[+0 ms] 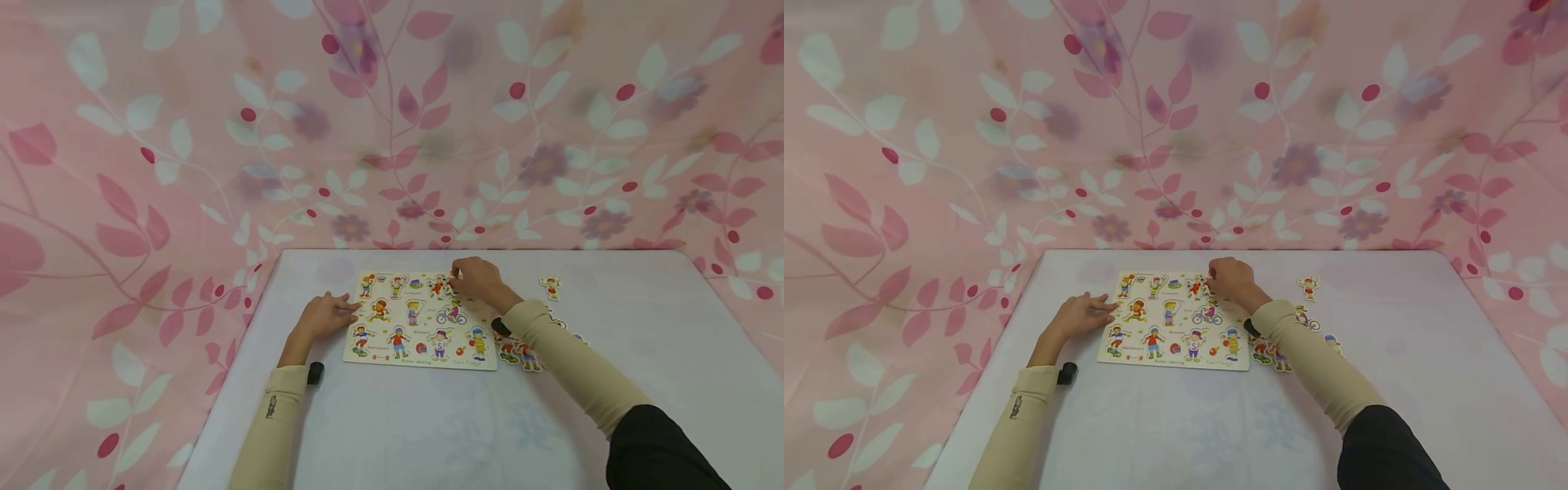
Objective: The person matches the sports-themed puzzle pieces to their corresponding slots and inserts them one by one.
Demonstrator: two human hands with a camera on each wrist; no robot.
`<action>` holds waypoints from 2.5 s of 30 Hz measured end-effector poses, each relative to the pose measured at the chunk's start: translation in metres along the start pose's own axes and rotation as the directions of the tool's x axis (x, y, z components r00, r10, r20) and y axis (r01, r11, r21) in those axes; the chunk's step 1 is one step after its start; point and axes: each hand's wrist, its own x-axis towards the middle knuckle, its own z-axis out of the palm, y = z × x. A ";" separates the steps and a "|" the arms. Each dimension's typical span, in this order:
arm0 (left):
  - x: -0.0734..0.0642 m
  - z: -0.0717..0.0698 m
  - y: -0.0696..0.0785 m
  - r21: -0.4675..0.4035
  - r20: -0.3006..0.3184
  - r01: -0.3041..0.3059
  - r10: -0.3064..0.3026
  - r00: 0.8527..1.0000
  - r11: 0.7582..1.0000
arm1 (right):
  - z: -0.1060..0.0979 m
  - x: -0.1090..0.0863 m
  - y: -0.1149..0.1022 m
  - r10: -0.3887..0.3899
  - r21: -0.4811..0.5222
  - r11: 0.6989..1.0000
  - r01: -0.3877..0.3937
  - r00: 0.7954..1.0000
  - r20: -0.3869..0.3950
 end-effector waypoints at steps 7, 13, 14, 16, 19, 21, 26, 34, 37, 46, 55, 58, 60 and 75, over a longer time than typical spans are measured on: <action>0.000 0.000 0.000 -0.027 -0.002 0.021 -0.021 1.000 0.999 | 0.004 0.007 -0.011 -0.024 -0.013 1.000 0.024 1.000 0.005; 0.000 0.001 0.000 -0.023 0.002 0.023 -0.023 1.000 0.999 | 0.008 0.012 -0.018 -0.038 -0.022 0.999 0.038 0.999 0.017; 0.000 0.001 0.000 -0.022 0.002 0.022 -0.022 1.000 1.000 | 0.008 0.012 -0.019 -0.036 -0.024 0.999 0.037 0.999 0.021; 0.000 0.001 0.000 -0.021 0.001 0.019 -0.019 1.000 1.000 | 0.009 0.014 -0.021 -0.033 -0.032 0.999 0.034 0.999 0.028; 0.000 0.000 0.000 -0.018 -0.002 0.018 -0.018 1.000 1.000 | 0.011 0.016 -0.022 -0.028 -0.045 0.999 0.030 0.999 0.041; 0.001 0.000 0.001 -0.017 -0.004 0.015 -0.015 1.000 1.000 | 0.012 0.017 -0.022 -0.030 -0.051 0.998 0.032 0.999 0.044; 0.002 0.000 0.001 -0.024 -0.001 0.012 -0.012 1.000 1.000 | 0.013 0.016 -0.023 -0.041 -0.055 0.998 0.043 0.998 0.038; 0.002 0.001 -0.001 -0.030 -0.006 0.012 -0.012 1.000 0.999 | 0.014 0.017 -0.026 -0.066 -0.076 0.995 0.068 0.997 0.038; 0.002 0.001 -0.001 -0.029 -0.006 0.011 -0.012 1.000 1.000 | 0.013 0.018 -0.026 -0.058 -0.087 0.994 0.062 0.997 0.052; 0.002 0.001 -0.001 -0.020 0.000 0.017 -0.017 1.000 1.000 | 0.015 0.017 -0.027 -0.054 -0.085 0.995 0.059 0.997 0.058; 0.001 0.001 -0.002 -0.015 -0.004 0.003 -0.003 1.000 1.000 | 0.006 0.009 -0.022 -0.017 -0.073 0.997 0.021 0.998 0.066; 0.001 0.001 -0.001 -0.022 -0.003 0.010 -0.010 1.000 1.000 | 0.002 0.005 -0.018 -0.033 -0.077 0.996 0.037 0.998 0.048; 0.001 0.001 -0.001 -0.019 0.000 0.013 -0.013 1.000 1.000 | -0.001 0.001 -0.016 -0.048 -0.080 0.995 0.051 0.998 0.038; 0.000 0.002 0.000 -0.014 -0.001 0.004 -0.004 1.000 1.000 | -0.017 -0.032 0.006 -0.031 -0.083 0.996 0.032 0.999 0.007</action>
